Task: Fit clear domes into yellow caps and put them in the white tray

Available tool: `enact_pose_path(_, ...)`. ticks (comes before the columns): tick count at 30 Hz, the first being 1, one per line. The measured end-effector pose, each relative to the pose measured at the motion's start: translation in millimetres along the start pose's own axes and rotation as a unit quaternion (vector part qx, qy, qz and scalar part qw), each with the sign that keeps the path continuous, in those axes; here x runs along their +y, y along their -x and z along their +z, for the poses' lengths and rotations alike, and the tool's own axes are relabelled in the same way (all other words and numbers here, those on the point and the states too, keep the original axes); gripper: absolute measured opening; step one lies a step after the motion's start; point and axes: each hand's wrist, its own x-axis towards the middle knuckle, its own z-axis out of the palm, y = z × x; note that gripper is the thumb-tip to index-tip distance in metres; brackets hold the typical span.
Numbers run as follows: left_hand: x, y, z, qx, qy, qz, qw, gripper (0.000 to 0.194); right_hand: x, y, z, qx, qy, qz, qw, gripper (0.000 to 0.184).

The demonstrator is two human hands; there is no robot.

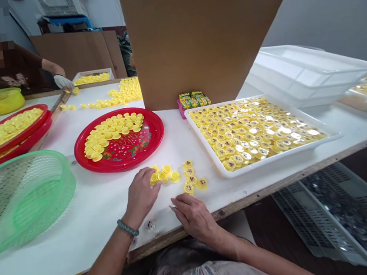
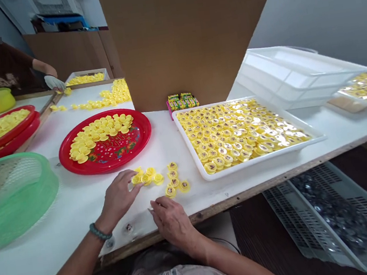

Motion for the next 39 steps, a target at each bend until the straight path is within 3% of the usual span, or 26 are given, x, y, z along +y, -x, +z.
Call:
enact_pose_path(2, -7.4, -13.3, 3.3, -0.029, -0.05, 0.033, 0.998, 0.028, -1.8, -0.1, -2.4, -0.015, -0.003, -0.002, 1.0, 0.024)
enact_pose_path(5, -14.0, -21.6, 8.6, -0.047, -0.078, 0.033, 0.995, 0.025, -3.0, -0.2, -4.5, -0.018, -0.005, 0.011, 1.0, 0.025)
enact_pose_path(13, -13.6, -9.1, 0.9, -0.05, -0.079, 0.038, 0.995, 0.02, 1.9, -0.2, -2.3, 0.003, -0.07, 0.013, 0.997, 0.027)
enact_pose_path(18, -11.7, 16.0, -6.0, -0.053, -0.007, 0.02, 0.998, 0.021, 6.0, -0.5, -0.9, 0.06, -0.119, 0.021, 0.991, 0.026)
enact_pose_path(21, 0.1, 36.3, -3.6, -0.012, 0.102, -0.065, 0.993, 0.019, 6.3, -0.5, -0.7, 0.095, -0.124, 0.023, 0.987, 0.028)
enact_pose_path(23, 12.2, 47.2, 1.2, -0.021, 0.22, -0.147, 0.964, 0.023, 5.3, -0.1, -0.7, 0.103, -0.114, 0.012, 0.988, 0.03)
enact_pose_path(26, 28.3, 55.7, 8.9, -0.088, 0.427, -0.223, 0.872, 0.032, 3.3, 1.0, -0.8, 0.079, -0.092, -0.013, 0.992, 0.033)
enact_pose_path(29, 32.9, 55.7, 9.5, -0.11, 0.538, -0.256, 0.796, 0.036, 2.4, 1.9, -1.3, 0.05, -0.098, -0.025, 0.994, 0.035)
enact_pose_path(34, 20.1, 53.4, -4.5, -0.175, 0.585, -0.241, 0.754, 0.042, 2.3, -0.7, -7.1, -0.014, -0.194, -0.038, 0.98, 0.046)
enact_pose_path(39, 10.1, 61.0, -7.5, -0.231, 0.607, -0.225, 0.726, 0.045, -1.6, -3.4, -11.9, -0.075, -0.214, -0.049, 0.973, 0.04)
